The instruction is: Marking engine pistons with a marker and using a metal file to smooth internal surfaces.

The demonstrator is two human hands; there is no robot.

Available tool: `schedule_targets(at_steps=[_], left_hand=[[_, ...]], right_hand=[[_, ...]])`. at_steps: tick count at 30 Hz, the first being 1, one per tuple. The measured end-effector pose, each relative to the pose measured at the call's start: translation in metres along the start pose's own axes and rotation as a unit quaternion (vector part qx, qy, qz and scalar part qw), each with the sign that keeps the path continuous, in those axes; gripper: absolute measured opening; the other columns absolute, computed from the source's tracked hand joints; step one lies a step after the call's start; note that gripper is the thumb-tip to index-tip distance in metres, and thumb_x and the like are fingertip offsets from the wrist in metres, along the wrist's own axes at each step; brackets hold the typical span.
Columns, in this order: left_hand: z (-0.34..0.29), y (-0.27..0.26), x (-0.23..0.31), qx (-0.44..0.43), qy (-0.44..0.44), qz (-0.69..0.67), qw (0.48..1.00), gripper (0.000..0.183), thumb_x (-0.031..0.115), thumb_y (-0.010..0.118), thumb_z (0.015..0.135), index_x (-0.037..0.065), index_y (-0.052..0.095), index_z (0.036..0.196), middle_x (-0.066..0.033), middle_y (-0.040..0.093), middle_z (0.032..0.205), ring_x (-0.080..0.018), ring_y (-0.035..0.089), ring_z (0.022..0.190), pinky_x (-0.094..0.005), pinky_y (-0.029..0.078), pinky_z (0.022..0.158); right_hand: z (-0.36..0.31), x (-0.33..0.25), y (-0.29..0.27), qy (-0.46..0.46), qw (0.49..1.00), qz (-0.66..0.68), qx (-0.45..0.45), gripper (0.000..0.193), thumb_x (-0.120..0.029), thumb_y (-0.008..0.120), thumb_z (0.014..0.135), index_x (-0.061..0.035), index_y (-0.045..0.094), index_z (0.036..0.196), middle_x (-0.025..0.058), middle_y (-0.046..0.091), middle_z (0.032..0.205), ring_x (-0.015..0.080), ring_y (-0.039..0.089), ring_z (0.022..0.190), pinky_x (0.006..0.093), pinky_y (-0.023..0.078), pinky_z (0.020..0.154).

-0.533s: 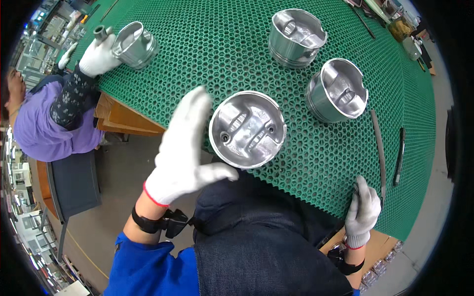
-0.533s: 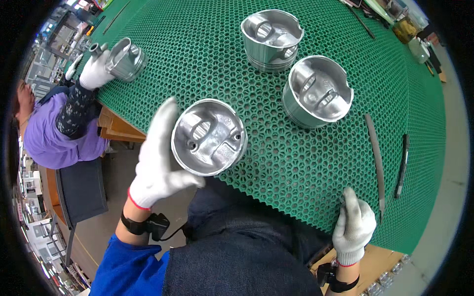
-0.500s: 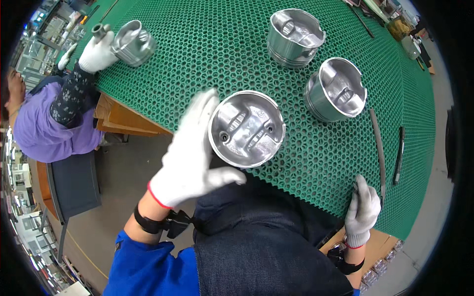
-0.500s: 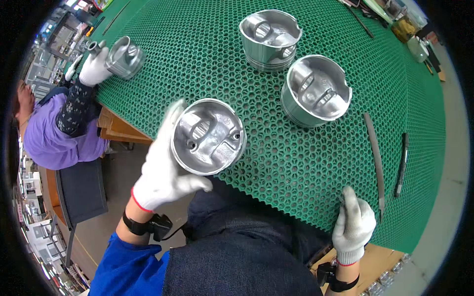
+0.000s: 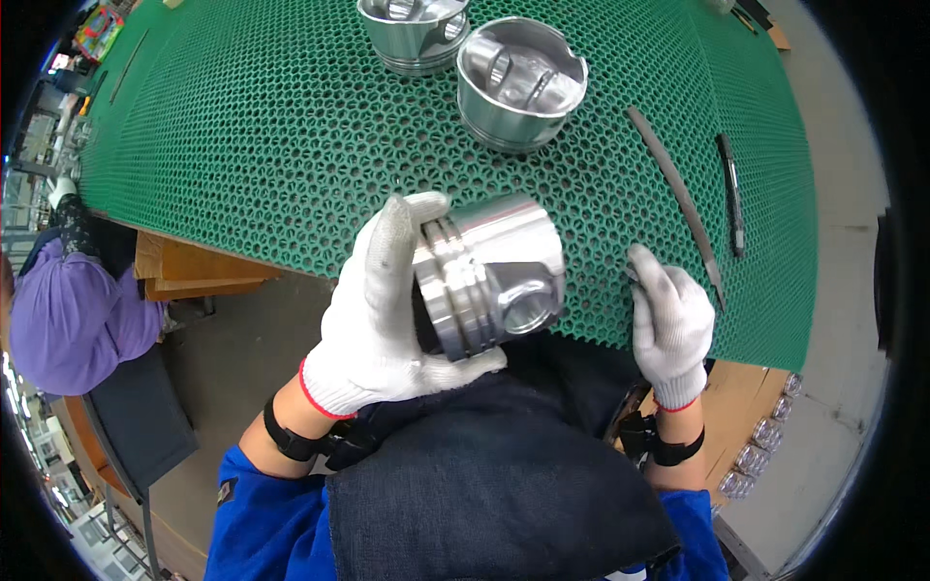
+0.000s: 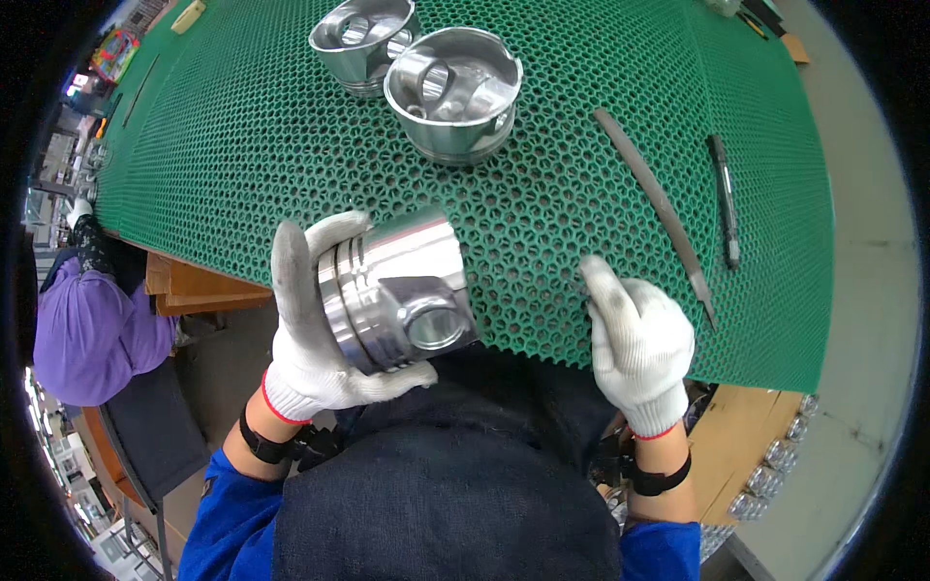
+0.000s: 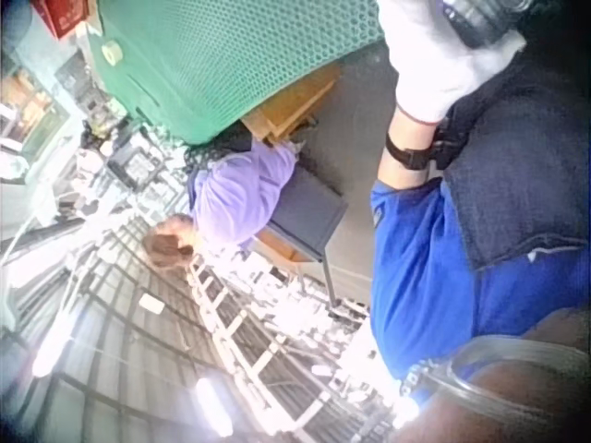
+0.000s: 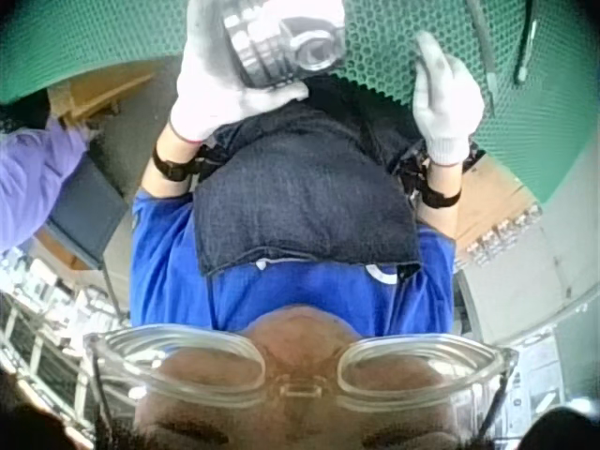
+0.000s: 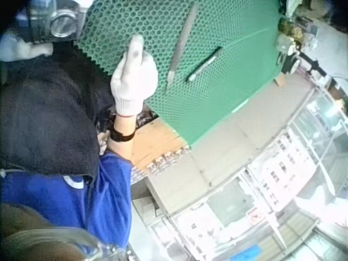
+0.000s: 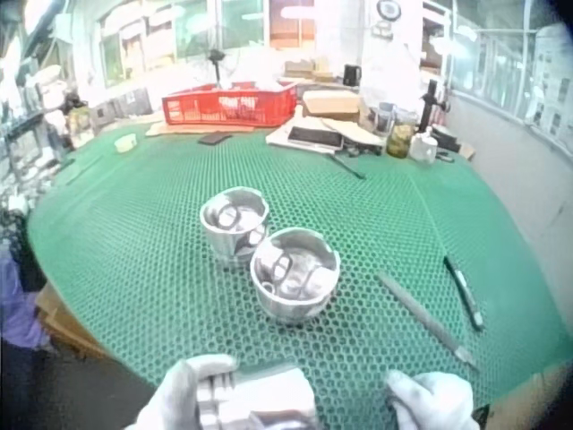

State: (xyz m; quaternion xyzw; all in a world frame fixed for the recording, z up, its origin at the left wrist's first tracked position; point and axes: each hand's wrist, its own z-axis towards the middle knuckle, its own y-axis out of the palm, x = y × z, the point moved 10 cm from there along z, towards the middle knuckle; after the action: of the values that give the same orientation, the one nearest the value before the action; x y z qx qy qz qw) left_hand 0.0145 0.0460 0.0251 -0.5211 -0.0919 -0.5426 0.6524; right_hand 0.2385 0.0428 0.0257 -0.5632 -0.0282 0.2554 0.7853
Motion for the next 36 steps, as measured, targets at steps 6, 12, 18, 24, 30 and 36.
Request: schedule_targets(at_steps=[6,12,18,24,30,36], left_hand=[[0.007,0.001,0.028,-0.006,0.003,0.054,0.999,0.155,0.024,0.099,0.050,0.011,-0.015,0.154,-0.0241,0.031,0.142,-0.0332,0.049,0.123,-0.0453,0.047,0.100],[0.014,-0.007,0.019,0.006,-0.058,-0.105,0.993,0.144,0.028,0.097,0.055,0.006,-0.006,0.154,-0.0249,0.041,0.138,-0.0345,0.052,0.122,-0.0453,0.044,0.104],[0.018,0.047,0.014,0.028,-0.284,-0.878,0.383,0.107,0.076,0.047,0.085,-0.010,0.022,0.144,-0.0406,0.042,0.130,-0.0581,0.051,0.115,-0.0565,0.059,0.086],[0.018,0.053,0.021,-0.009,-0.292,-0.828,0.479,0.104,0.077,0.046,0.085,-0.005,0.024,0.146,-0.0348,0.043,0.135,-0.0514,0.055,0.116,-0.0564,0.061,0.078],[0.023,0.020,0.021,-0.176,0.065,-0.093,0.978,0.109,0.056,0.088,0.061,0.006,0.035,0.142,-0.0265,0.042,0.139,-0.0384,0.046,0.128,-0.0507,0.042,0.103],[0.018,0.020,0.010,-0.114,0.061,-0.199,0.971,0.091,0.041,0.091,0.062,0.002,0.049,0.132,-0.0272,0.044,0.136,-0.0394,0.048,0.125,-0.0499,0.043,0.102]], right_hand=[[-0.002,0.000,-0.003,-0.007,1.000,-0.003,0.018,0.044,-0.004,0.067,0.077,-0.0134,0.066,0.120,0.0097,0.063,0.083,0.0277,0.063,0.071,0.0368,0.052,0.066],[-0.002,-0.002,-0.002,-0.006,1.000,-0.004,0.016,0.043,-0.004,0.067,0.078,-0.0140,0.065,0.119,0.0090,0.063,0.083,0.0280,0.063,0.071,0.0374,0.052,0.065],[-0.006,0.000,-0.007,-0.010,0.999,-0.003,0.032,0.043,-0.002,0.066,0.079,-0.0133,0.065,0.120,0.0090,0.064,0.083,0.0286,0.063,0.072,0.0382,0.052,0.066],[-0.008,-0.001,-0.013,0.000,0.999,0.021,0.026,0.042,-0.002,0.066,0.078,-0.0134,0.066,0.119,0.0098,0.065,0.083,0.0295,0.064,0.073,0.0384,0.052,0.066],[-0.036,0.007,-0.011,0.216,0.867,0.444,-0.069,0.037,-0.025,0.051,0.086,0.0036,0.070,0.099,0.0123,0.068,0.088,0.0227,0.064,0.079,0.0358,0.051,0.077],[-0.037,-0.017,0.040,0.348,0.711,0.543,-0.280,0.040,-0.031,0.050,0.091,0.0036,0.069,0.090,0.0119,0.071,0.086,0.0203,0.067,0.081,0.0339,0.051,0.073]])
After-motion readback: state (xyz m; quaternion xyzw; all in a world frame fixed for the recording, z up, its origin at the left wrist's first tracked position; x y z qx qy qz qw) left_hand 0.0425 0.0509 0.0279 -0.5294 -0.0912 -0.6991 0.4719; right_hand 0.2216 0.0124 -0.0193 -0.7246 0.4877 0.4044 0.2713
